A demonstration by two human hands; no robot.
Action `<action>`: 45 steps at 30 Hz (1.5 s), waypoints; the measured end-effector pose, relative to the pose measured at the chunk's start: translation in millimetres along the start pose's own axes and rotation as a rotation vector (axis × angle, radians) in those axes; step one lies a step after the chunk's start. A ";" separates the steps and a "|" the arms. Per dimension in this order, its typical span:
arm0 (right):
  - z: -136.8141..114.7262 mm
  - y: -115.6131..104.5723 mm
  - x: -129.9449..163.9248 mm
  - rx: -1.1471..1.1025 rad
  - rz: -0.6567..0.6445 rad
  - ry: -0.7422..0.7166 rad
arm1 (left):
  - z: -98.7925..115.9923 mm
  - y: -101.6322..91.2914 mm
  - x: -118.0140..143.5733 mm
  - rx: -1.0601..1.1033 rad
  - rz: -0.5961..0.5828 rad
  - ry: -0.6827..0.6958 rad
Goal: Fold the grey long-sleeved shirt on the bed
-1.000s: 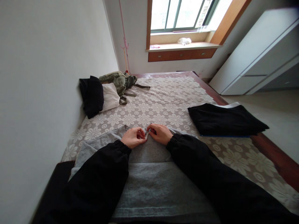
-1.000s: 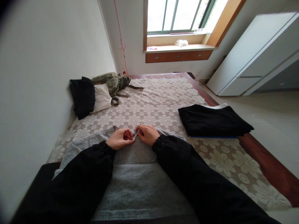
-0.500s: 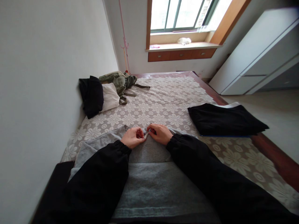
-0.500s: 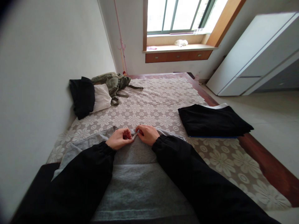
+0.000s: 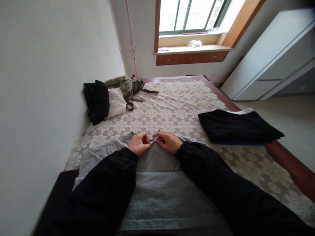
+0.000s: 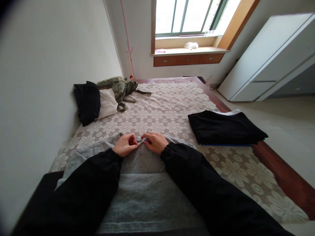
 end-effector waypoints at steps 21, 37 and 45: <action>-16.2 6.9 1.6 0.045 -0.041 -0.142 | 4.2 1.5 1.7 -0.037 -0.015 0.100; -13.2 6.5 1.0 0.013 -0.036 -0.124 | 0.9 2.6 1.3 -0.029 -0.010 0.096; -12.7 6.1 0.6 0.007 -0.033 -0.120 | -0.1 2.8 -0.1 -0.024 -0.016 0.085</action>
Point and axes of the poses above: each hand's wrist, its own x-axis away from the middle knuckle, its own y-axis out of the palm, z = x × y, the point moved 6 cm from there along -x, towards the middle knuckle, and after that the axes turned 12 degrees about -z, right-handed, at the moved point
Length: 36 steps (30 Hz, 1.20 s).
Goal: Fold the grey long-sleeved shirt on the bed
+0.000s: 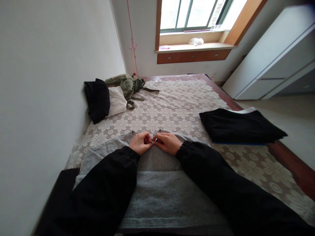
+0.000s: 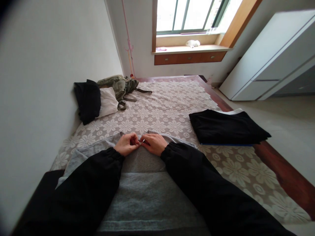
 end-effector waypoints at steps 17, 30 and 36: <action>2.9 -0.1 0.1 0.054 0.016 0.125 | -1.3 6.2 -2.8 0.164 -0.139 0.023; 27.5 -7.4 2.7 0.003 0.119 0.386 | -17.1 -32.1 3.5 0.656 0.487 0.093; 38.4 -12.1 1.9 -0.198 0.220 0.346 | -30.4 -49.1 7.9 0.884 0.661 0.083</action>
Point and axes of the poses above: each hand's wrist, its own x-axis away from the middle knuckle, its own y-axis out of the palm, z = x × y, the point moved 6 cm from there along -x, towards the middle knuckle, and after that the axes turned 12 degrees about -z, right-handed, at the moved point
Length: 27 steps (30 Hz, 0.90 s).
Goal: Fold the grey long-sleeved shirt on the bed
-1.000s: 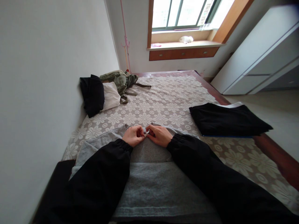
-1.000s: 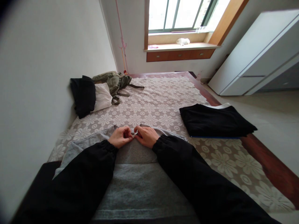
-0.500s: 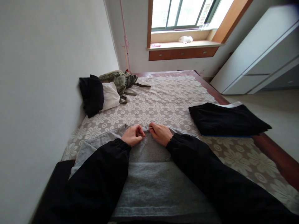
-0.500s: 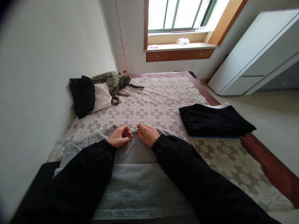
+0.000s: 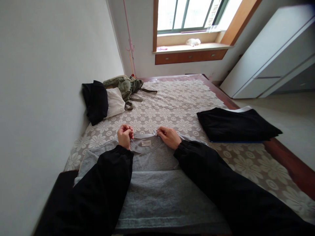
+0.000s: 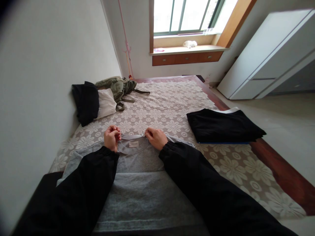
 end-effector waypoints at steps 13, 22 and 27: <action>-6.3 0.3 -1.2 0.100 -0.006 0.040 | -4.4 21.3 1.7 -0.206 -0.181 -0.026; -12.8 -63.2 90.6 -0.059 -0.240 -0.177 | 94.7 -22.2 85.8 -0.707 -0.461 -0.127; 22.8 -89.3 200.2 0.068 -0.169 -0.024 | 125.6 -114.1 174.6 -1.239 -0.148 -0.032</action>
Point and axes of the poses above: each hand's wrist, its own x-axis away from the middle knuckle, its own y-axis out of the palm, z = x × y, the point moved 6 cm from there along -x, towards the middle knuckle, and after that the axes turned 12 degrees about -z, right-handed, at the moved point
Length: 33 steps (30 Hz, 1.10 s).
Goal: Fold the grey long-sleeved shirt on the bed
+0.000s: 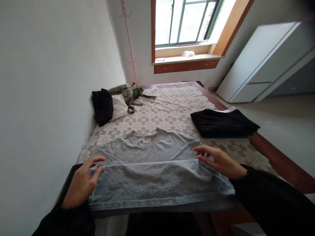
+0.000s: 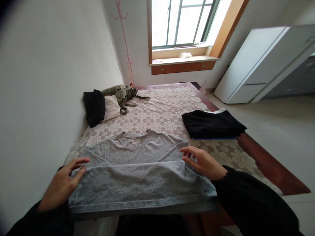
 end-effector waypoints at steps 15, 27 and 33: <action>-46.0 69.3 92.5 0.353 0.130 -0.208 | -10.7 62.5 95.0 -0.352 -0.151 0.421; -75.3 92.4 51.0 0.324 -0.153 -0.239 | 6.4 56.7 86.3 -0.224 -0.296 0.317; -69.3 65.3 28.9 0.300 -0.140 -0.037 | 11.1 53.5 86.4 -0.251 -0.359 0.351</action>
Point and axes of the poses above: each hand's wrist, its own x-axis away from the middle knuckle, its own y-axis out of the palm, z = x × y, the point moved 6 cm from there along -x, towards the middle knuckle, and after that the axes turned 12 degrees about -z, right-handed, at the moved point
